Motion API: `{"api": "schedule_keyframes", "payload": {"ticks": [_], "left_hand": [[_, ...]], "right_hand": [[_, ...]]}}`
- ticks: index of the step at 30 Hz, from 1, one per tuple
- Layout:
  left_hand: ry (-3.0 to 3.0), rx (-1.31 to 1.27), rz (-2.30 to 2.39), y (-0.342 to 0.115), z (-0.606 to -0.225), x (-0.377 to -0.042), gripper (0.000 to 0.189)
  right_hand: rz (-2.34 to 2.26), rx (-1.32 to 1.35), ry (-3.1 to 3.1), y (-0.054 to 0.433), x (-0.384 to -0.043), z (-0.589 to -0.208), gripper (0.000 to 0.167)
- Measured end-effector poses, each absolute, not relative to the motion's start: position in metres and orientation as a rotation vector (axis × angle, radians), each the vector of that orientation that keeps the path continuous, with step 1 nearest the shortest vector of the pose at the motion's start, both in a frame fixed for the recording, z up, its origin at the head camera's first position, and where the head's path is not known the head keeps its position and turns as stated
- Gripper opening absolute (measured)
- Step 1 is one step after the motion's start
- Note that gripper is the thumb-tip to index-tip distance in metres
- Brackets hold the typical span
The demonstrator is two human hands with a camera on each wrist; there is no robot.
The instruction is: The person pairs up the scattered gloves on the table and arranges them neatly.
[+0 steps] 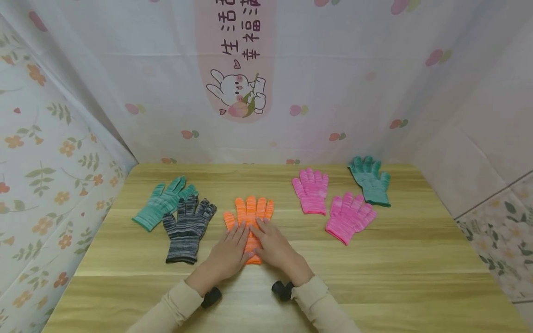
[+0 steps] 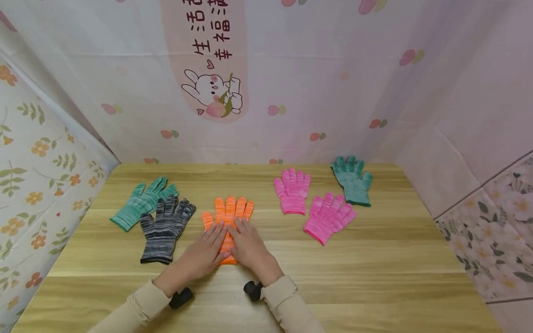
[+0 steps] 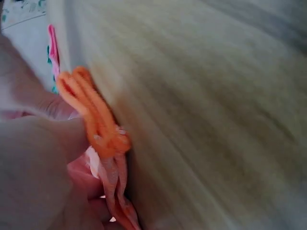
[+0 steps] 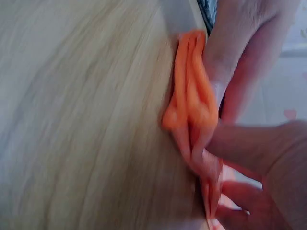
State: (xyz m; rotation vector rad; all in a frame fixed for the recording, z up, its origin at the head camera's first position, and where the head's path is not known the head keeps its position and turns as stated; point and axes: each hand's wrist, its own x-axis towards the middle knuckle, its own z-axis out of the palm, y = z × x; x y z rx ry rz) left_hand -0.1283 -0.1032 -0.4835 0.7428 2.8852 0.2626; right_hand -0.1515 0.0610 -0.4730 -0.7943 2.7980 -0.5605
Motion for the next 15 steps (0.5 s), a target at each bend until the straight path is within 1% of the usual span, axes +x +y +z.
{"api": "schedule_keyframes", "payload": {"ticks": [6,15], "left_hand": [[2.829,0.803,0.341,-0.113,-0.483,-0.13,0.066],[2.777,0.781,0.408,-0.129,-0.485,-0.133,0.066]], "right_hand": [[-0.587,-0.768,2.669,0.066,-0.15,-0.478,0.062],[-0.571,-0.797,2.673,0.06,-0.152,-0.48,0.067]]}}
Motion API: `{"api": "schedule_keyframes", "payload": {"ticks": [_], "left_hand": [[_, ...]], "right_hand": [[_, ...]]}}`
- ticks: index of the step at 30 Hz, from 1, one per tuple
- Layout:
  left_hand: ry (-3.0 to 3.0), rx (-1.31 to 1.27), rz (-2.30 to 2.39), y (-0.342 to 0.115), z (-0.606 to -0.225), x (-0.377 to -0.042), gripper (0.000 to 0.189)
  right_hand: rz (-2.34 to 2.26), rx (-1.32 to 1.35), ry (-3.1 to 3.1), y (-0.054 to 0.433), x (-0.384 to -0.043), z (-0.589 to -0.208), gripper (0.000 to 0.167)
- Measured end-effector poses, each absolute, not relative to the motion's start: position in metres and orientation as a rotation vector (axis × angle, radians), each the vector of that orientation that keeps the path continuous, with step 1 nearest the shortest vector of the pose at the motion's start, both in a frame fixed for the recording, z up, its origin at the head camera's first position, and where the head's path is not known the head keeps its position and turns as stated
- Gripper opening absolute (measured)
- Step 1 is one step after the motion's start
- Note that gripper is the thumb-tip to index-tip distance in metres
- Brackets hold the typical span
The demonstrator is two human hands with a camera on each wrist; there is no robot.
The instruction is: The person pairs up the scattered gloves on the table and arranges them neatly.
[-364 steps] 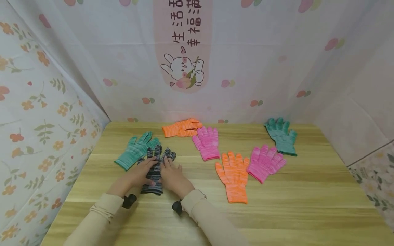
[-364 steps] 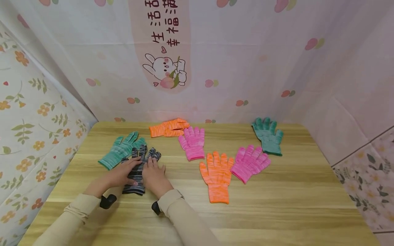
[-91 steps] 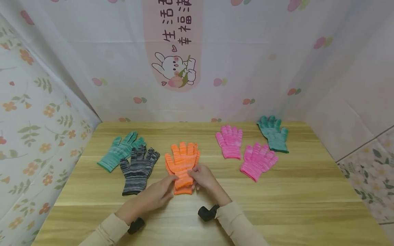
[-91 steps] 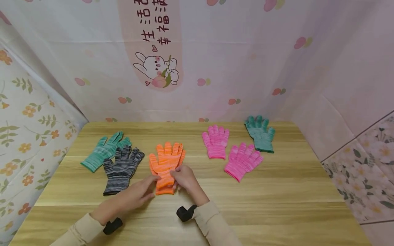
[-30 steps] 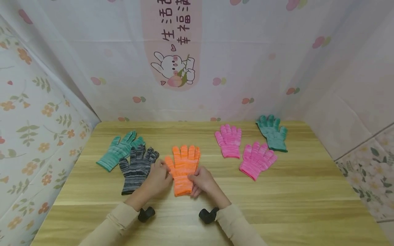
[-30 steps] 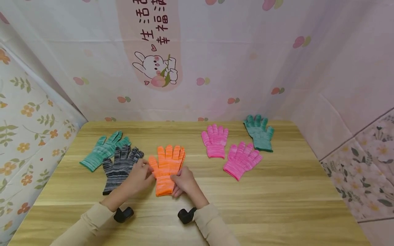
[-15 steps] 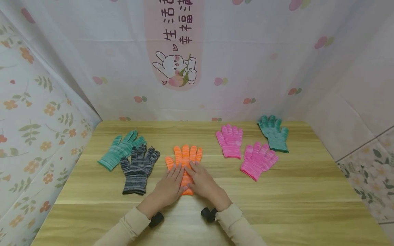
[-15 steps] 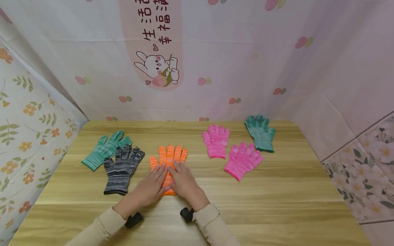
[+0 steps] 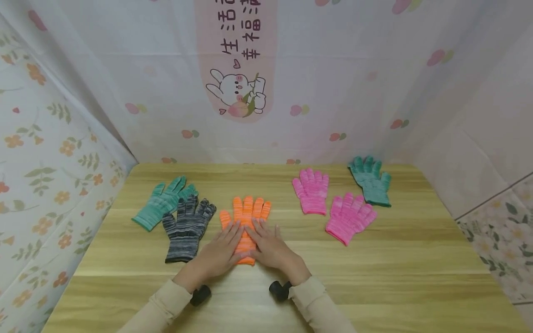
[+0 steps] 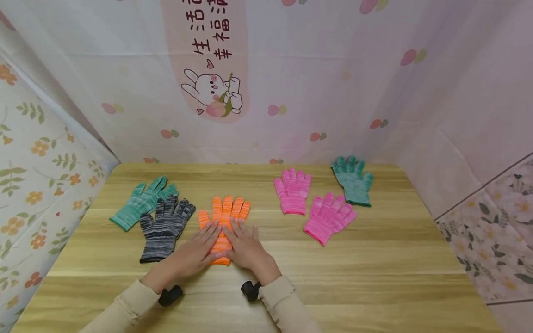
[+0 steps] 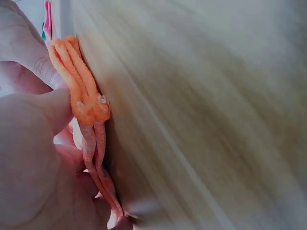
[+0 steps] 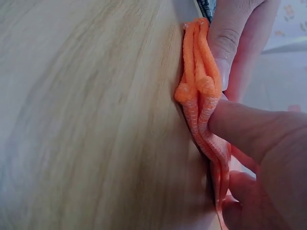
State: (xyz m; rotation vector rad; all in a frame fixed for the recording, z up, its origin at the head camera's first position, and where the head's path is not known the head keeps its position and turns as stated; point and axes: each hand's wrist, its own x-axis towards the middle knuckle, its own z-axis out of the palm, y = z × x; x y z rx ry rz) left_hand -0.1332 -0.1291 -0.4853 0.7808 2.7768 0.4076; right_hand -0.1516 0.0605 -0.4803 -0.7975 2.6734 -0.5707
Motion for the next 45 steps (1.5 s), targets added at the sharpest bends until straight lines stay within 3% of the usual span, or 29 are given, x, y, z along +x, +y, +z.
{"api": "schedule_keyframes", "payload": {"ticks": [22,28,33,39,45], "left_hand": [[2.767,0.739,0.402,-0.141,-0.477,-0.132,0.066],[2.764,0.724,0.413,-0.139,-0.477,-0.132,0.066],[2.771,0.687,0.418,-0.14,-0.475,-0.132,0.065],[2.768,0.68,0.439,-0.139,-0.473,-0.135,0.066],[2.784,0.619,0.45,-0.131,-0.467,-0.135,0.065]], "right_hand": [[-0.551,-0.782,2.702,0.052,-0.149,-0.484,0.061],[-0.853,-0.738,2.685,0.078,-0.154,-0.481,0.05],[-0.987,-0.506,2.826,0.117,-0.174,-0.475,0.043],[-0.781,-0.339,2.93,0.155,-0.194,-0.475,0.045],[-0.54,-0.414,2.962,0.157,-0.188,-0.476,0.035]]}}
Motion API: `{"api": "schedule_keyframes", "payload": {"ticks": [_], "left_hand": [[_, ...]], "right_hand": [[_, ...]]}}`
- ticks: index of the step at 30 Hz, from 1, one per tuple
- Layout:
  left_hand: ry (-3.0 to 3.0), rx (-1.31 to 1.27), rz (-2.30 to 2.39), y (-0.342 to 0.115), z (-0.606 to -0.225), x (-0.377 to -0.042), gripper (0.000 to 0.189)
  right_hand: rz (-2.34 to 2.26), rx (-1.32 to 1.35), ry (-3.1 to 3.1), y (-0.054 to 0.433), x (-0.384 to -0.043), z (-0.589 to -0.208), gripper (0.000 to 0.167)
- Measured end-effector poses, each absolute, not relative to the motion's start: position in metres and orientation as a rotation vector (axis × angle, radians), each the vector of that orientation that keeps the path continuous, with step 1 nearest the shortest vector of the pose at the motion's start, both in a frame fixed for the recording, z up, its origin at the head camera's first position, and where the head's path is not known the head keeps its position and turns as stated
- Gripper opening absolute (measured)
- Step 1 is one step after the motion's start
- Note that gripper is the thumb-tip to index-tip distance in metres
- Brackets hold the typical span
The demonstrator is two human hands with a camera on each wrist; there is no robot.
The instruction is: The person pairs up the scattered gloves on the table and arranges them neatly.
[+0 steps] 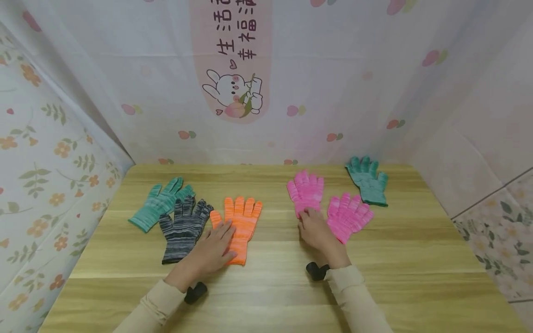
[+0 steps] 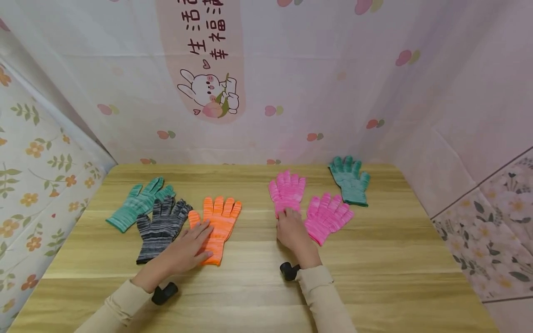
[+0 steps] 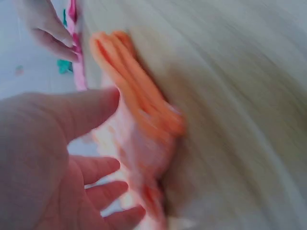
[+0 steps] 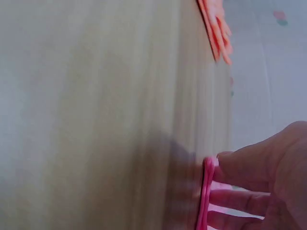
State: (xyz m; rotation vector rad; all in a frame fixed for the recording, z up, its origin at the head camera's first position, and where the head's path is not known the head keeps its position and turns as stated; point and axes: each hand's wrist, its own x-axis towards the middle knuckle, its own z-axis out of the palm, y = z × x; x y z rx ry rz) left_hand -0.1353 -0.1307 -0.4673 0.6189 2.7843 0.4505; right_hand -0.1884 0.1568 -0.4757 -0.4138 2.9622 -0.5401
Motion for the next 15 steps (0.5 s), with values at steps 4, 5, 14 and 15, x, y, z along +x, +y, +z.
{"api": "schedule_keyframes", "payload": {"ticks": [4,5,14,15], "left_hand": [[2.874,0.675,0.481,-0.11,-0.46,-0.131,0.061],[2.89,0.711,0.495,-0.104,-0.458,-0.129,0.059],[2.897,0.938,0.464,-0.057,-0.463,-0.121,0.053],[2.899,0.934,0.45,-0.054,-0.466,-0.121,0.052]], "right_hand": [[-0.418,-0.51,3.011,0.144,-0.176,-0.471,0.022],[-0.4,-0.533,3.01,0.141,-0.172,-0.47,0.021],[-0.407,-0.783,3.025,0.123,-0.134,-0.47,0.018],[-0.422,-0.799,3.022,0.122,-0.131,-0.47,0.017]]}}
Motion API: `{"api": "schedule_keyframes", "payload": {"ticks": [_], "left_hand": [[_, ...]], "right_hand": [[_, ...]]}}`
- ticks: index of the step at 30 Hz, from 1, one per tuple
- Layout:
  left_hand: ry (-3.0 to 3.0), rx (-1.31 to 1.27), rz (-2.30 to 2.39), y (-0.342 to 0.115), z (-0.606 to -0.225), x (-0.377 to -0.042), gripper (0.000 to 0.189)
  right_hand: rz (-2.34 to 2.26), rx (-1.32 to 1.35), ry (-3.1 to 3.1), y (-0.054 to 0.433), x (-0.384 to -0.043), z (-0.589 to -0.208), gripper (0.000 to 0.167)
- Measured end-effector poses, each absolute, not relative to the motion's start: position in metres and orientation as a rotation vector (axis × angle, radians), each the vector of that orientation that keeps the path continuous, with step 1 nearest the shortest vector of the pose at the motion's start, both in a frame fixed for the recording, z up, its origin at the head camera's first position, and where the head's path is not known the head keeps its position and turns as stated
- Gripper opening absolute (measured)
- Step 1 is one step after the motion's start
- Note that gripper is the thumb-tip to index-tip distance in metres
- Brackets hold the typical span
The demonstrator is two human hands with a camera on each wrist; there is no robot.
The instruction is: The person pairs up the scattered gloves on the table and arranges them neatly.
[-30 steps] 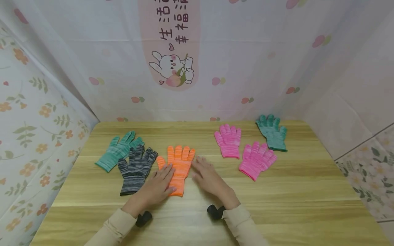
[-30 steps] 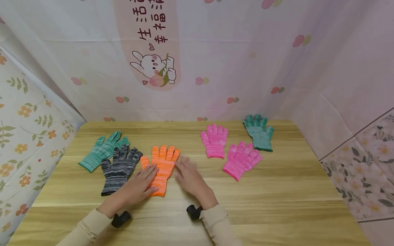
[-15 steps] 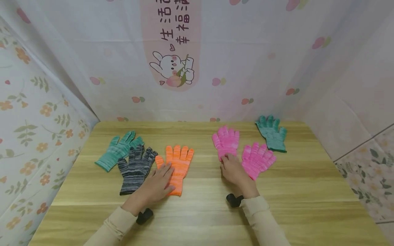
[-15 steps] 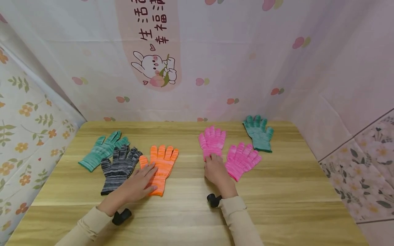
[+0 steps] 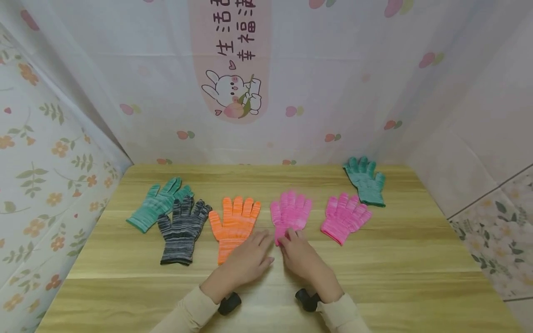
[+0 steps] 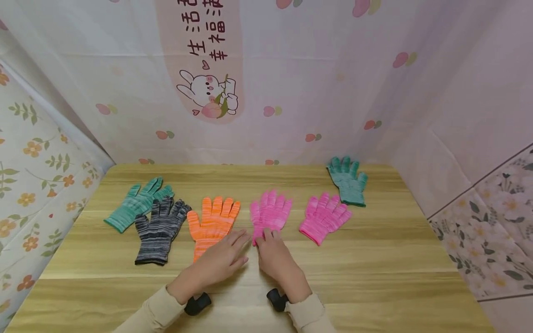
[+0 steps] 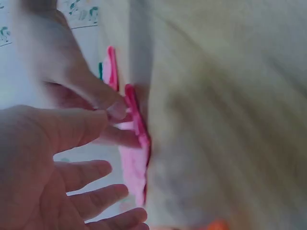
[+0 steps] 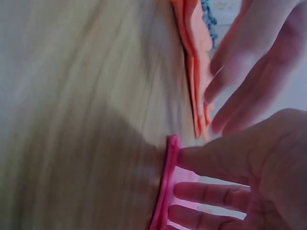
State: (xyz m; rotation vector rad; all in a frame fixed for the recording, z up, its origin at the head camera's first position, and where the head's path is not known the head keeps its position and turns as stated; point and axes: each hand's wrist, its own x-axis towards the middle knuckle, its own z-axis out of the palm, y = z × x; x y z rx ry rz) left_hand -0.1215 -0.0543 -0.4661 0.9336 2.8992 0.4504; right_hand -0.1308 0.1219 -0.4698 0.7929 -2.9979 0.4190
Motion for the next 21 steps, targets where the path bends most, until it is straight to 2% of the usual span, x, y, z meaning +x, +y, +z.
{"api": "schedule_keyframes", "payload": {"ticks": [7,12,16,21], "left_hand": [[2.956,0.935,0.344,-0.035,-0.486,-0.124,0.044],[2.975,0.936,0.309,-0.033,-0.489,-0.123,0.043],[2.92,0.889,0.407,-0.036,-0.487,-0.122,0.049],[2.866,0.877,0.456,-0.038,-0.486,-0.122,0.054]], "right_hand": [[0.515,0.828,-2.993,0.126,-0.115,-0.469,0.019],[0.849,0.806,-3.039,0.143,-0.115,-0.469,0.019],[1.01,0.543,-3.034,0.169,-0.124,-0.467,0.018],[0.748,0.184,-3.025,0.21,-0.139,-0.469,0.03]]}}
